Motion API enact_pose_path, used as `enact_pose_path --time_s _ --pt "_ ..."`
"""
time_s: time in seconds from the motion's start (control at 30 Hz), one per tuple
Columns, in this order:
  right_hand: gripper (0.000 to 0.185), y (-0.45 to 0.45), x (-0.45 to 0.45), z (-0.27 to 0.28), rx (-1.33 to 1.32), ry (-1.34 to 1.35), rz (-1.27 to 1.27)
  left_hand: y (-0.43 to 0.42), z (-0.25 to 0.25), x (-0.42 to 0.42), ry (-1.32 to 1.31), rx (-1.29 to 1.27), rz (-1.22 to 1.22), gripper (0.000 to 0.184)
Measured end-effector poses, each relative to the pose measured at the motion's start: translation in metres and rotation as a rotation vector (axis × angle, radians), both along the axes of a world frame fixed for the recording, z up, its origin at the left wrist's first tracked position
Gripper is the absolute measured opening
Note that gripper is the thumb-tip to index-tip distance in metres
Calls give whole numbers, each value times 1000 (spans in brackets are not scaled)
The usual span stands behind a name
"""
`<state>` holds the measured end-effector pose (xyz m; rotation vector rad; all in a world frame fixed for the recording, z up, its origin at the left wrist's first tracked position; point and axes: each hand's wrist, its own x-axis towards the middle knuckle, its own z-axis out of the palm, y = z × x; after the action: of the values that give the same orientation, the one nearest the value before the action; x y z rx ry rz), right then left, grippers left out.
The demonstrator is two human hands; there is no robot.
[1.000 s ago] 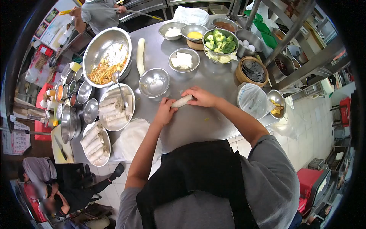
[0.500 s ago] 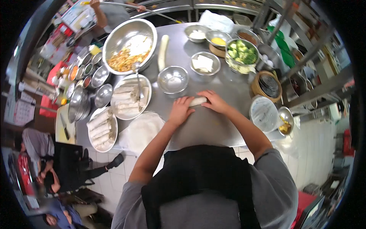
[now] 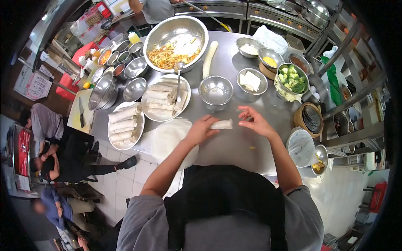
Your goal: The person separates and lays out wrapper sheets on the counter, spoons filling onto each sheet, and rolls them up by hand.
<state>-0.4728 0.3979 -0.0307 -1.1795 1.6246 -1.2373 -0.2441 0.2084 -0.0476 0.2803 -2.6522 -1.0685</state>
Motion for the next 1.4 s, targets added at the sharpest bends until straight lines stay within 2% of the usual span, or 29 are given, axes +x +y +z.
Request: enact_pose_path --time_s 0.07,0.13,0.27,0.37,0.47,0.57,0.67,0.77,0.87,0.97,1.07,1.13,1.2,1.23,1.3,1.33,1.37,1.4 --pt "60 3 -2 1 7 -6 -31 -27 15 27 -57 43 28 42" --pt "59 10 -6 -3 14 -18 -62 -59 25 59 8 -1 103 43" --pt "56 18 -8 -15 37 -12 -94 -130 38 110 -89 -98 214 46" --pt "54 20 -5 -19 46 -3 -93 -160 37 131 -200 -212 272 46" --pt "54 20 -1 -20 29 -1 -96 -183 27 139 -255 -213 237 44" --pt "53 20 1 -19 32 7 -91 -196 16 141 -202 -187 220 44" --pt "50 19 1 -20 29 11 -88 -199 14 140 -237 -151 261 45" --pt "46 15 3 -32 25 12 -79 -191 17 142 -178 -392 282 45" --pt "38 -3 21 -40 24 30 -55 -169 24 138 -191 -463 422 45" --pt "27 -40 53 -54 -47 116 16 -134 30 141 -26 -477 580 46" --pt "18 -84 96 -57 -96 252 104 -97 5 164 33 -450 798 45" --pt "18 -112 122 -52 -69 301 129 -59 -19 183 79 -363 992 42" --pt "23 -139 148 -77 -147 351 -52 -24 -53 202 133 -302 1249 44" --pt "26 -149 157 -86 -187 375 -141 -12 -82 218 101 -155 1373 48" --pt "32 -161 168 -88 -46 326 -162 19 -107 232 71 212 1506 61" --pt "35 -164 171 -88 25 304 -172 29 -113 235 228 609 1515 65" --pt "37 -166 174 -88 25 291 -182 37 -118 240 237 788 1512 65" --pt "39 -167 176 -88 27 278 -195 49 -101 236 244 967 1499 65"
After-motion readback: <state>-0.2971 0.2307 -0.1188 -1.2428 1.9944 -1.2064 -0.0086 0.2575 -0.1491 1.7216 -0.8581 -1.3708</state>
